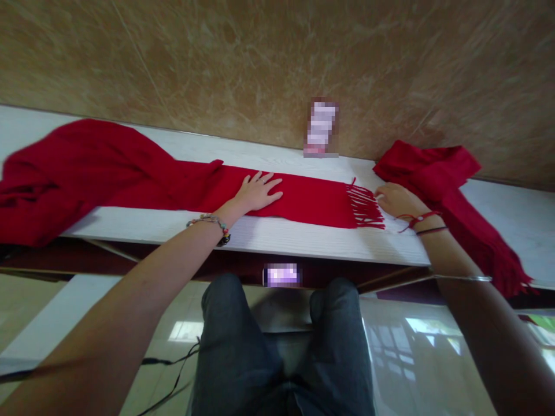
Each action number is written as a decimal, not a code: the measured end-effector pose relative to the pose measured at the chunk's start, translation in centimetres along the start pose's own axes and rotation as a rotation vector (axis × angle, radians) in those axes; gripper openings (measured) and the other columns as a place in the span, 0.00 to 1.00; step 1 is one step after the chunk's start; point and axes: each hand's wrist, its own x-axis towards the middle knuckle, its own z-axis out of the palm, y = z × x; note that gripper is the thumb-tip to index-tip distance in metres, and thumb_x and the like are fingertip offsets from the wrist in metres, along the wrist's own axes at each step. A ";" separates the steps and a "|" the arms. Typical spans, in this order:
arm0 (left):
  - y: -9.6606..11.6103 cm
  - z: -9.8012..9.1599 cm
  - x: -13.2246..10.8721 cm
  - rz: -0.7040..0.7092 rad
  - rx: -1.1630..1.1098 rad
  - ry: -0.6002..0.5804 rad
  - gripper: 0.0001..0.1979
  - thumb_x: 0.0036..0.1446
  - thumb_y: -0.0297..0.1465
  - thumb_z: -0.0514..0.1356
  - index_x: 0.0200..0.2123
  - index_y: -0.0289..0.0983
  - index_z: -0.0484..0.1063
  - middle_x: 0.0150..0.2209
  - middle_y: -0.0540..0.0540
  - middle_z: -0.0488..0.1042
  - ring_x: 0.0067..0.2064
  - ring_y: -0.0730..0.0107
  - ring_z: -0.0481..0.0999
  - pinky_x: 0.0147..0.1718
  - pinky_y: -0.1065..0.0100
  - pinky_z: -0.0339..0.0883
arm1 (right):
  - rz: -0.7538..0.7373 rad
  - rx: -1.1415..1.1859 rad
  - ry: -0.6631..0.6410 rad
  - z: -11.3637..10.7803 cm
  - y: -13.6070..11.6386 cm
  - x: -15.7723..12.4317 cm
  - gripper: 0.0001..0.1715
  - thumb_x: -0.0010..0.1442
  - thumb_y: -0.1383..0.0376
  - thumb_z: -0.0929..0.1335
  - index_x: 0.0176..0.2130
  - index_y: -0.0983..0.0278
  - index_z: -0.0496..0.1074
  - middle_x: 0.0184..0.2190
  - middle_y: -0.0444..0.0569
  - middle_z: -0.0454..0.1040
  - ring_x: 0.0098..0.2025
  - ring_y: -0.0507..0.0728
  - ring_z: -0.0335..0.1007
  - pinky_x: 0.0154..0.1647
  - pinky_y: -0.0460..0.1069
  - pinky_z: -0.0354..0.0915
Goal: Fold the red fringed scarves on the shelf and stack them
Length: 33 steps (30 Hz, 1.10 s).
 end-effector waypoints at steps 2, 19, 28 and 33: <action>0.0 0.0 0.0 -0.001 0.003 0.000 0.29 0.62 0.49 0.41 0.64 0.48 0.49 0.67 0.49 0.45 0.66 0.51 0.44 0.60 0.46 0.42 | -0.057 0.043 0.080 -0.1 -1.3 1.0 0.18 0.57 0.72 0.59 0.44 0.71 0.72 0.43 0.61 0.72 0.48 0.62 0.65 0.52 0.53 0.59; 0.2 -0.3 -0.2 -0.006 0.008 -0.012 0.30 0.62 0.49 0.40 0.64 0.47 0.49 0.67 0.49 0.45 0.66 0.52 0.45 0.60 0.47 0.43 | 0.025 0.106 0.051 1.3 -3.5 4.7 0.23 0.56 0.74 0.59 0.49 0.64 0.69 0.46 0.56 0.69 0.47 0.58 0.65 0.44 0.49 0.62; 0.2 -0.3 -0.3 -0.008 -0.009 0.001 0.30 0.61 0.50 0.40 0.64 0.47 0.49 0.67 0.49 0.45 0.66 0.52 0.45 0.60 0.49 0.41 | 0.012 0.068 0.025 0.7 -3.9 4.6 0.25 0.55 0.74 0.59 0.51 0.64 0.68 0.46 0.57 0.69 0.46 0.59 0.67 0.43 0.50 0.63; 0.1 -0.1 -0.2 -0.003 -0.012 0.023 0.31 0.61 0.49 0.40 0.64 0.46 0.50 0.66 0.49 0.47 0.66 0.52 0.45 0.60 0.48 0.42 | 0.060 -0.001 -0.013 0.1 -4.0 4.2 0.19 0.58 0.71 0.58 0.45 0.66 0.71 0.45 0.58 0.70 0.43 0.58 0.67 0.40 0.50 0.64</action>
